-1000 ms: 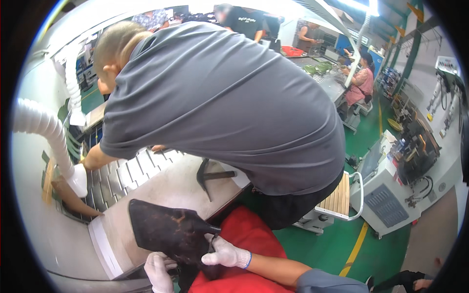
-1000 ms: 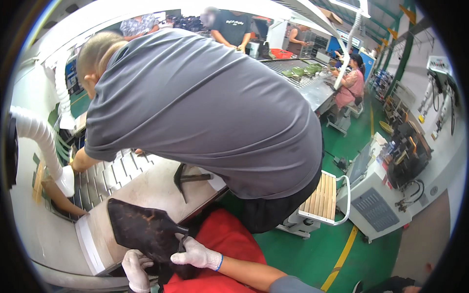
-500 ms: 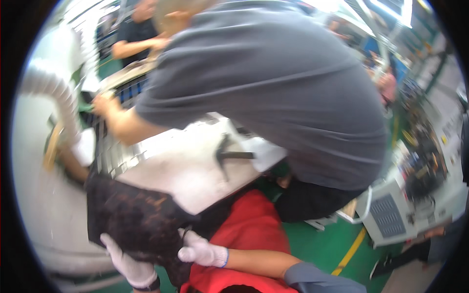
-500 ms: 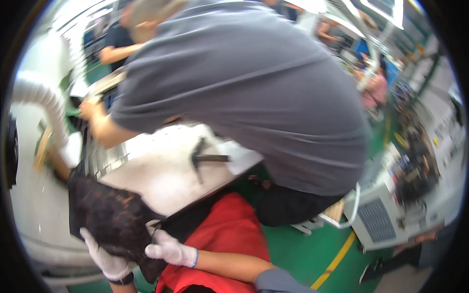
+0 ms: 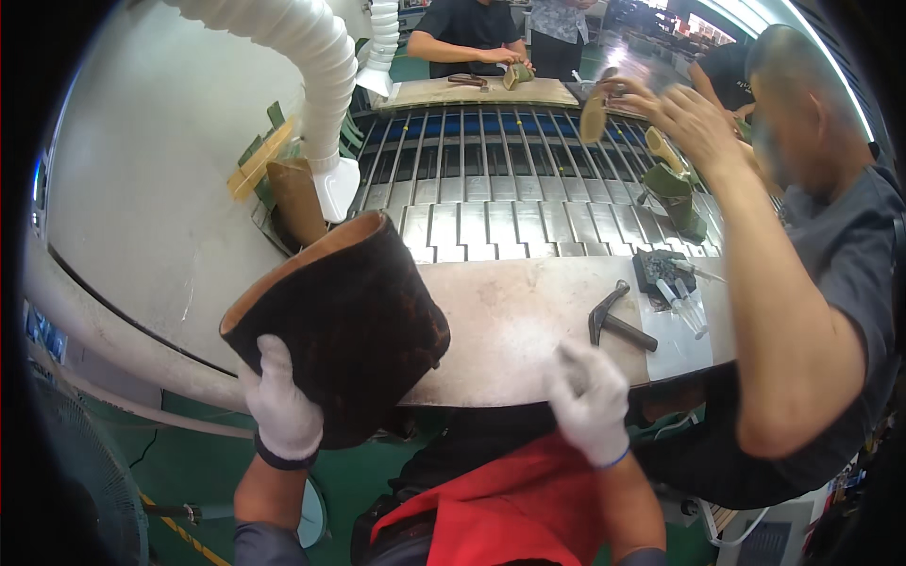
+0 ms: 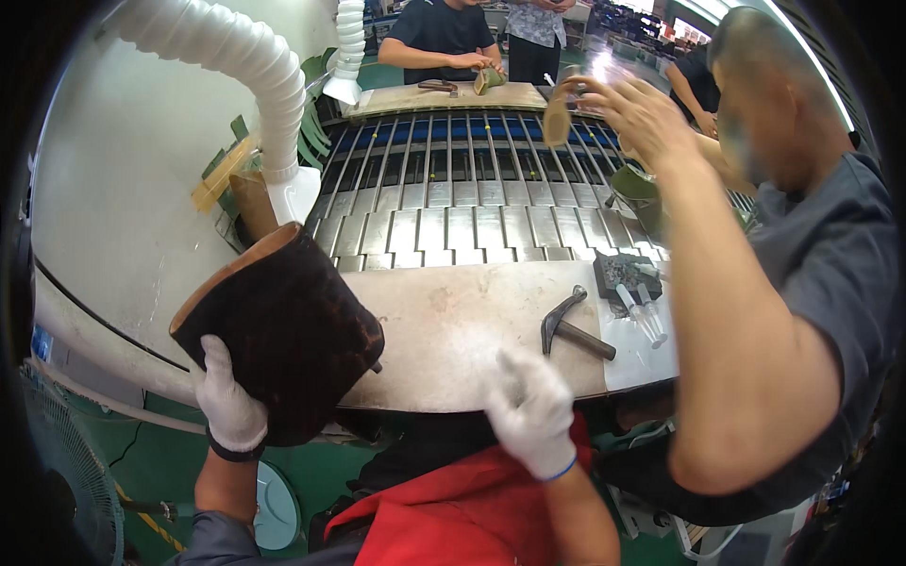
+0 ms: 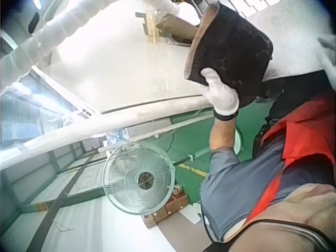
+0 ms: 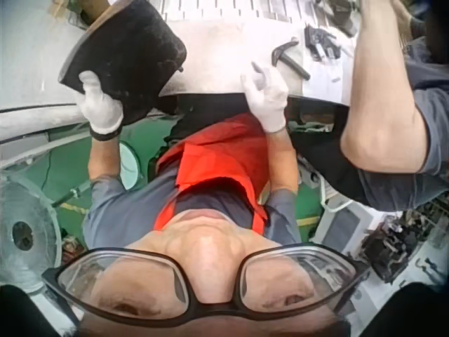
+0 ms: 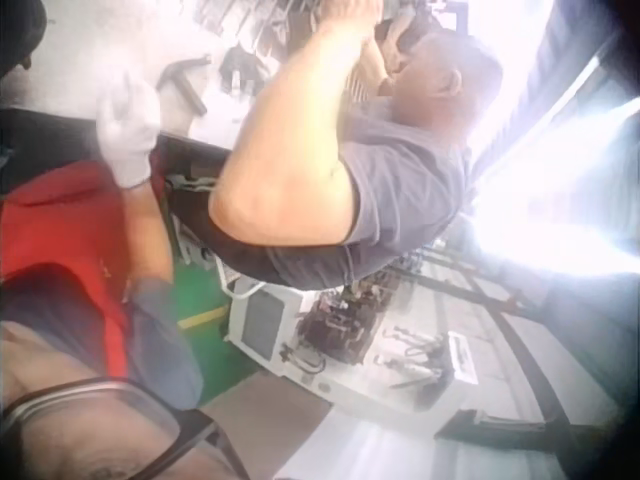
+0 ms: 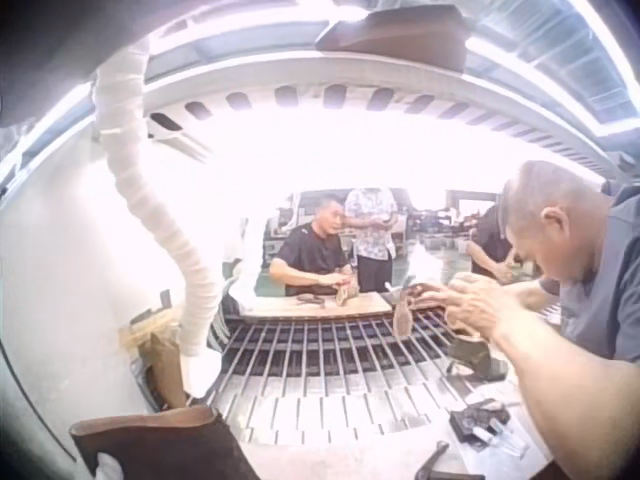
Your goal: The person attaches soles and heel pieces onto shoe lasts, hammering the edges with a hammer, pressing the parts into place by hand, and placing the assembled footwear onto the conveyor belt.
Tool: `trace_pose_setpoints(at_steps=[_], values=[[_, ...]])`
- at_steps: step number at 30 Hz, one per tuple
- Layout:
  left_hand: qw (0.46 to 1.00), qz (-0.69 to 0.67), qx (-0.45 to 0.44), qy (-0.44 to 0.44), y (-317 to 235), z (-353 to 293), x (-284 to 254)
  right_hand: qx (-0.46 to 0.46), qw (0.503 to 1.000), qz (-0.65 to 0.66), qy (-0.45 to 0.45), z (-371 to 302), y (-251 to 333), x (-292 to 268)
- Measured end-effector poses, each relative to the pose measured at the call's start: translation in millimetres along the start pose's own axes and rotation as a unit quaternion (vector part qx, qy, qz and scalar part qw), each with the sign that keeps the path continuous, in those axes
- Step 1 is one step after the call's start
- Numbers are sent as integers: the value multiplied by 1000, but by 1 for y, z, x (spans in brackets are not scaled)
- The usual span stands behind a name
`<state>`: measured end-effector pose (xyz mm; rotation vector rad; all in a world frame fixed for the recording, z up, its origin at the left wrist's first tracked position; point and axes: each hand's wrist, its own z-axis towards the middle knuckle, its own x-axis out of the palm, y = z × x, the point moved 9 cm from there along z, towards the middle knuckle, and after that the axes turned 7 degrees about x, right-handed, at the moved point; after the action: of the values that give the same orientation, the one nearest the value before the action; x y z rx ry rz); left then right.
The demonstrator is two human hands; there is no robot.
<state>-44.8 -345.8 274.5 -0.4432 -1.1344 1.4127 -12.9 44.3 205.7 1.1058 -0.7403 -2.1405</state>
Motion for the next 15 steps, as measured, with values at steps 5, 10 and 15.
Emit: trace_pose_setpoints(at_steps=[5, 10, 15], values=[[996, 52, 33, 59, 19, 42, 41, 19, 981, -163, -103, 41, -80, -18], [991, 87, 23, 98, 71, 91, 116, 6, 974, -187, -128, 42, -85, -17], [965, 132, 21, 224, 163, 135, 243, 35, 981, -155, -113, 45, -94, -18]])
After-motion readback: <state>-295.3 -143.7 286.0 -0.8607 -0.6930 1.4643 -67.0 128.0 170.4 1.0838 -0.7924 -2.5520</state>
